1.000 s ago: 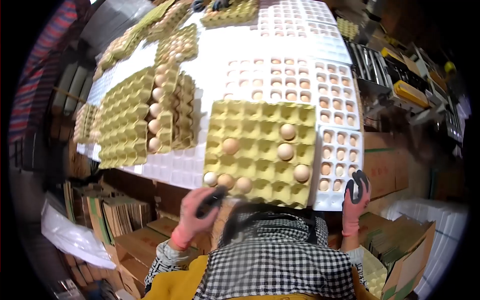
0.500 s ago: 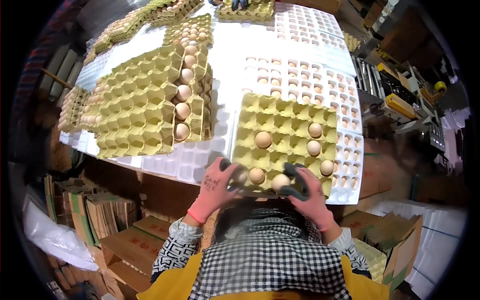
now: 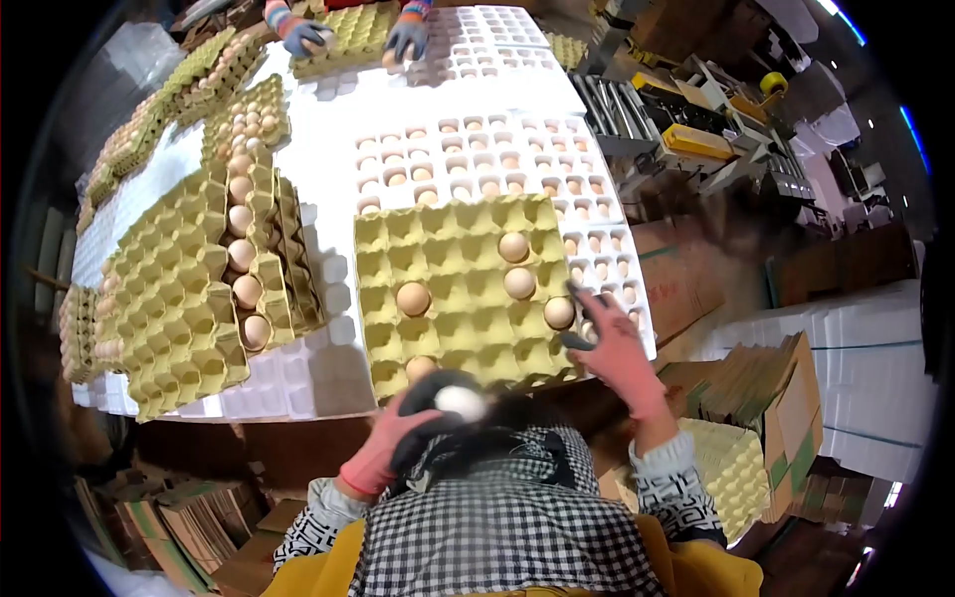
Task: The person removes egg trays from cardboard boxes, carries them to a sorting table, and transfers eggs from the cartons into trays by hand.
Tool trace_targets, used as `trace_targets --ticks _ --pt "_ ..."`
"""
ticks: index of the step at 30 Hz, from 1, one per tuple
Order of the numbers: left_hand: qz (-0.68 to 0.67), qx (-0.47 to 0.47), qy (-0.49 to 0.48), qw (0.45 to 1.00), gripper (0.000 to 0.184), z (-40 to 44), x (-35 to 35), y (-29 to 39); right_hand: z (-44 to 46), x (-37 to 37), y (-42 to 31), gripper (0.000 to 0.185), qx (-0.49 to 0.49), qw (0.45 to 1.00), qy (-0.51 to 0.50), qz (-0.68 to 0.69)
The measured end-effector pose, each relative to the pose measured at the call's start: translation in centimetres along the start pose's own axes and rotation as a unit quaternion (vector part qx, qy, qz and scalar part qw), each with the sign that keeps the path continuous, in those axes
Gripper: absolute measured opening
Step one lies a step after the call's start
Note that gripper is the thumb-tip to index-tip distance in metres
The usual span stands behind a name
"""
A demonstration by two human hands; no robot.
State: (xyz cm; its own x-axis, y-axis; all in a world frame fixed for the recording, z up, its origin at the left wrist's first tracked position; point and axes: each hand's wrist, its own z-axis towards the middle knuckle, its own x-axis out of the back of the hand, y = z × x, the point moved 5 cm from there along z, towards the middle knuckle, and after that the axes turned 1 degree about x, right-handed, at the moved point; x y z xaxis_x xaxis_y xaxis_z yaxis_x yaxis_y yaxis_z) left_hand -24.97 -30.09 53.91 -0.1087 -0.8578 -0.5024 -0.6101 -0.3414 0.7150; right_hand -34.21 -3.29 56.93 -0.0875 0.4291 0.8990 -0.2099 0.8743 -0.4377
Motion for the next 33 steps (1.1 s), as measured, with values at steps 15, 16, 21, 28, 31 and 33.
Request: trace_targets --ticks 15,16,21,28,31,33 --pt "0.429 -0.133 -0.107 0.887 0.055 7.7 -15.0 -4.7 -5.2 -1.6 18.3 0.049 -0.191 0.647 0.059 0.736" --pt "0.547 -0.181 -0.113 0.810 0.055 8.9 -17.5 -4.4 -5.9 -1.5 20.2 0.047 -0.220 0.681 0.079 0.694" --pt "0.752 -0.280 -0.086 0.591 0.043 17.4 -21.7 -10.8 -7.1 -4.2 25.0 0.050 -0.209 0.849 0.146 0.462" --pt "0.765 -0.294 -0.002 0.573 0.044 21.0 -19.3 -15.0 -7.9 -5.0 21.4 0.049 -0.047 0.993 -0.019 0.106" --pt "0.734 -0.317 -0.063 0.597 0.052 18.1 -21.3 -12.0 -7.8 -4.6 22.7 0.044 -0.003 0.980 0.129 0.153" --pt "0.709 -0.291 -0.148 0.625 0.052 16.1 -22.1 -11.5 -8.0 -5.8 23.5 0.045 0.031 0.989 0.129 0.058"
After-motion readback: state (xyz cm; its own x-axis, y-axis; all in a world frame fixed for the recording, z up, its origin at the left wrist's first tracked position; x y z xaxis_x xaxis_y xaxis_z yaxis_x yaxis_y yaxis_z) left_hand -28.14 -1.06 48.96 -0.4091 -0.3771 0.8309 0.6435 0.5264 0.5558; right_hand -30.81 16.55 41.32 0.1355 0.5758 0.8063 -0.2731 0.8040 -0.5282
